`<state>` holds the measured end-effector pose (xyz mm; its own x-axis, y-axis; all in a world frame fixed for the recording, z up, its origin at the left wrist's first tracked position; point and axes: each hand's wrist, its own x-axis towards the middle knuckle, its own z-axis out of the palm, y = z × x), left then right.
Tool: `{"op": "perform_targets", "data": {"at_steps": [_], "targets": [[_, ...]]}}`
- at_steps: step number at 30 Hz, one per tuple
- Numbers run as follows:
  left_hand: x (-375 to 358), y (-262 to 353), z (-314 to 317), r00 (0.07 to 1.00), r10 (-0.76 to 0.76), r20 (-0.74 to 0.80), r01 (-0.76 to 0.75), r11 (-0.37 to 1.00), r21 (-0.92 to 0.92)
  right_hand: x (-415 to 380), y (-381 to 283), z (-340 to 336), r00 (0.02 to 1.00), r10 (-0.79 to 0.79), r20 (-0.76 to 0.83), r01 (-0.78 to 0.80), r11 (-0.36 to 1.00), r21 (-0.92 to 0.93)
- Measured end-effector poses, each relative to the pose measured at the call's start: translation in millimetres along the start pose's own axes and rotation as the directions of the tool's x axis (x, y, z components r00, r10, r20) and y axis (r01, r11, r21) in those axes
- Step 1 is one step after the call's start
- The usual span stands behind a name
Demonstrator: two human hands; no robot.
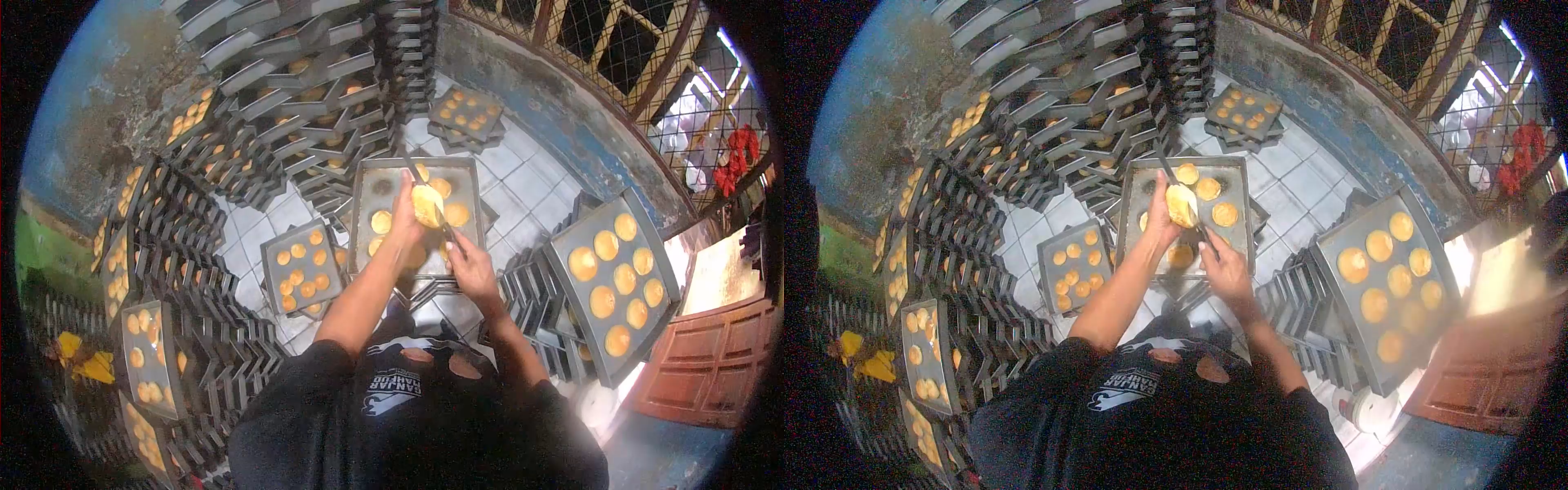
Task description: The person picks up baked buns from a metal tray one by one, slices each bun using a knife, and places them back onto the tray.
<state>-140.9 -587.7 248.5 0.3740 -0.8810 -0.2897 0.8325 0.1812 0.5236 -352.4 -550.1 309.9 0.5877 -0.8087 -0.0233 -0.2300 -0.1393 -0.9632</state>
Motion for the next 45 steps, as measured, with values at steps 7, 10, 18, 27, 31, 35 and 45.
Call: {"op": "perform_targets", "data": {"at_steps": [7,10,18,27,31,35,45], "targets": [[-15,33,-8,0.998,0.054,-0.043,-0.045,0.981,0.186,-43,29,-3,0.992,0.100,0.076,-0.080,0.970,-0.230],[-11,-9,-7,0.991,0.044,-0.128,-0.024,0.988,0.152,-1,31,13,0.997,-0.072,-0.019,0.071,0.996,-0.059],[-8,52,5,0.959,0.029,-0.281,-0.004,0.996,0.087,-21,87,9,0.989,-0.133,0.067,0.145,0.964,-0.224],[33,35,-35,0.937,-0.054,-0.346,0.071,0.997,0.036,51,77,45,0.993,0.049,0.110,-0.040,0.995,-0.087],[66,50,-78,0.939,0.005,-0.344,0.004,1.000,0.026,27,88,38,0.907,0.384,0.172,-0.326,0.899,-0.291],[62,22,-79,0.883,-0.088,-0.461,0.177,0.972,0.155,83,73,69,0.979,0.133,0.152,-0.105,0.978,-0.182],[176,81,-155,0.852,0.196,-0.486,0.020,0.915,0.403,12,146,63,0.900,0.421,0.116,-0.423,0.906,-0.006]]}}
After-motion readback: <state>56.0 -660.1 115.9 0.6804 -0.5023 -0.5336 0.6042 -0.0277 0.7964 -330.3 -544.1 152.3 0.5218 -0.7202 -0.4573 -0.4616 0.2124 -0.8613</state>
